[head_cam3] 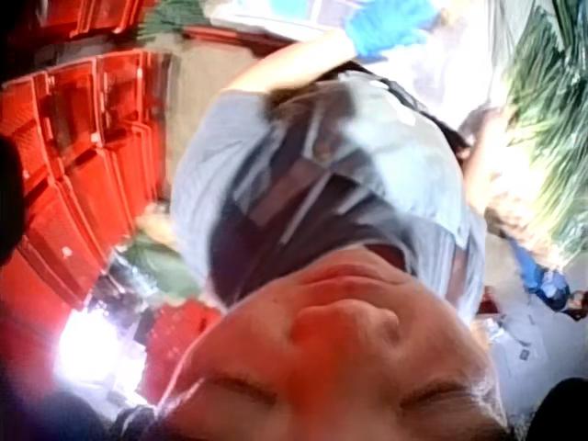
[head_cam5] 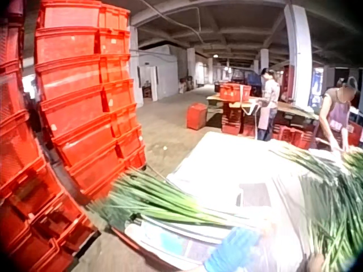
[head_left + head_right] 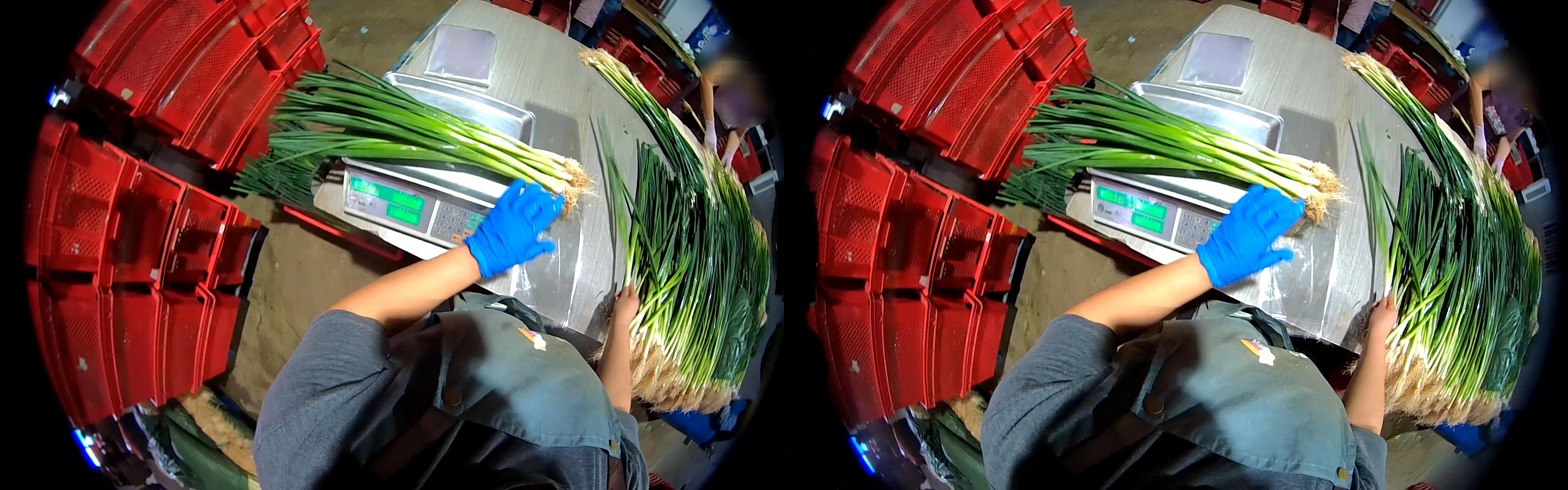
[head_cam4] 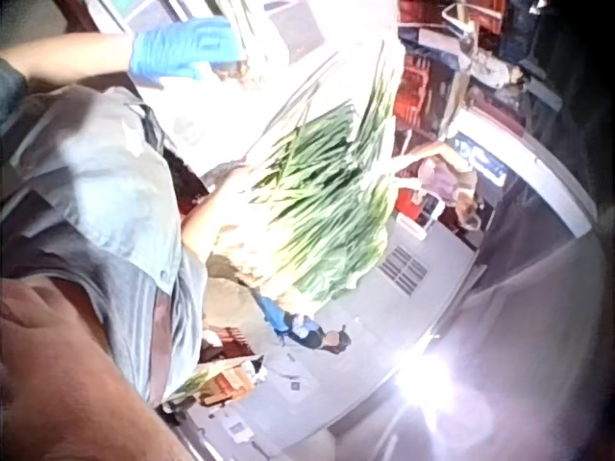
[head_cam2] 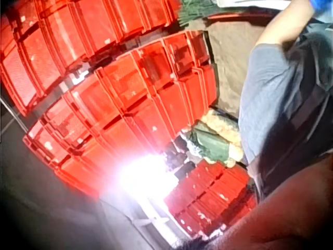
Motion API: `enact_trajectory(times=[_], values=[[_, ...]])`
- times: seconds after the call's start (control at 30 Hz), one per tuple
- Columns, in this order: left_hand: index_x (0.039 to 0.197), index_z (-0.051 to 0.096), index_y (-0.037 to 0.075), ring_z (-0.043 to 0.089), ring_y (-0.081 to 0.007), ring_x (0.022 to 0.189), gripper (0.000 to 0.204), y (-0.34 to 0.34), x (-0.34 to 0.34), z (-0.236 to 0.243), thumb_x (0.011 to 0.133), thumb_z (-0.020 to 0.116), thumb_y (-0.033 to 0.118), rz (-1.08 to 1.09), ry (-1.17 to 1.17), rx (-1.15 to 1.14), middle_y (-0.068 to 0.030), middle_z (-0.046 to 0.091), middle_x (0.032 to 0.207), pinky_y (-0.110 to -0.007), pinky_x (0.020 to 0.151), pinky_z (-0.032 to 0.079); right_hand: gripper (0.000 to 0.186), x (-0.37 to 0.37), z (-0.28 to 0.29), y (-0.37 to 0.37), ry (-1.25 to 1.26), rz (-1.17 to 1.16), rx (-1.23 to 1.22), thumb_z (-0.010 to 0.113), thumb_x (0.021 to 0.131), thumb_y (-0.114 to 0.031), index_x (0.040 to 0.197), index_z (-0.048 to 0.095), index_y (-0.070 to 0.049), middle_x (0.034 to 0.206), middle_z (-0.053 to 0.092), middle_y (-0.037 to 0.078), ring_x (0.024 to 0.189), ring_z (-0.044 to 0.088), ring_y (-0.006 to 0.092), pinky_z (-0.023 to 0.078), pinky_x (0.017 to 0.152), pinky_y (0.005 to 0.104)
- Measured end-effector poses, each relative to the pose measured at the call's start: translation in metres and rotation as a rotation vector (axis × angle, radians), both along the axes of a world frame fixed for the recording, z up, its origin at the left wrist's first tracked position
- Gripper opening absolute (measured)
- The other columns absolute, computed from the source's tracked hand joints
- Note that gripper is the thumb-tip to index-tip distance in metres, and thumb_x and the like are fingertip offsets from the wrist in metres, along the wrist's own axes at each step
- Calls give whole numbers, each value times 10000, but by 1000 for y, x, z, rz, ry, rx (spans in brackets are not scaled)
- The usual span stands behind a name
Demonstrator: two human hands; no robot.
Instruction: The person repeatedly picks up bunches of green onions, places them on a digital scale, and then moves them into red crates. The process is repeated continuously throughout the clip.
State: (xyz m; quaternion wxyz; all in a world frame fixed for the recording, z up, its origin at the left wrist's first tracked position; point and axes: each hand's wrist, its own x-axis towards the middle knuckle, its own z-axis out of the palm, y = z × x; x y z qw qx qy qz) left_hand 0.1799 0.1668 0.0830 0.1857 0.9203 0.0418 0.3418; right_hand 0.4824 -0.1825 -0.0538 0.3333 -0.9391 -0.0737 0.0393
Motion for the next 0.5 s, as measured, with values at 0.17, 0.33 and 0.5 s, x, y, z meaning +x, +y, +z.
enact_trajectory(times=[0.17,0.33,0.5], values=[[1292,441,37,441,-372,1137,595,-61,-37,-7,789,626,294,-157,152,-147,-199,487,1195,-473,992,327,502,-5,-23,-29,-175,223,-325,562,835,-120,1308,438,-6,1095,559,217,931,580,289,457,824,351],[1187,497,-19,518,-351,939,525,-83,-56,-10,751,637,235,-215,249,-291,-171,548,971,-429,800,414,552,-21,10,-14,-286,270,-271,593,805,-120,1317,415,-17,1291,423,251,1193,416,387,325,1021,398],[1227,492,26,523,-348,976,519,-83,-55,-1,763,636,211,-157,195,-239,-171,551,1056,-437,854,416,477,-50,32,-12,-307,291,-110,585,811,-93,1267,466,-14,1273,446,228,1194,427,363,339,1013,397]])
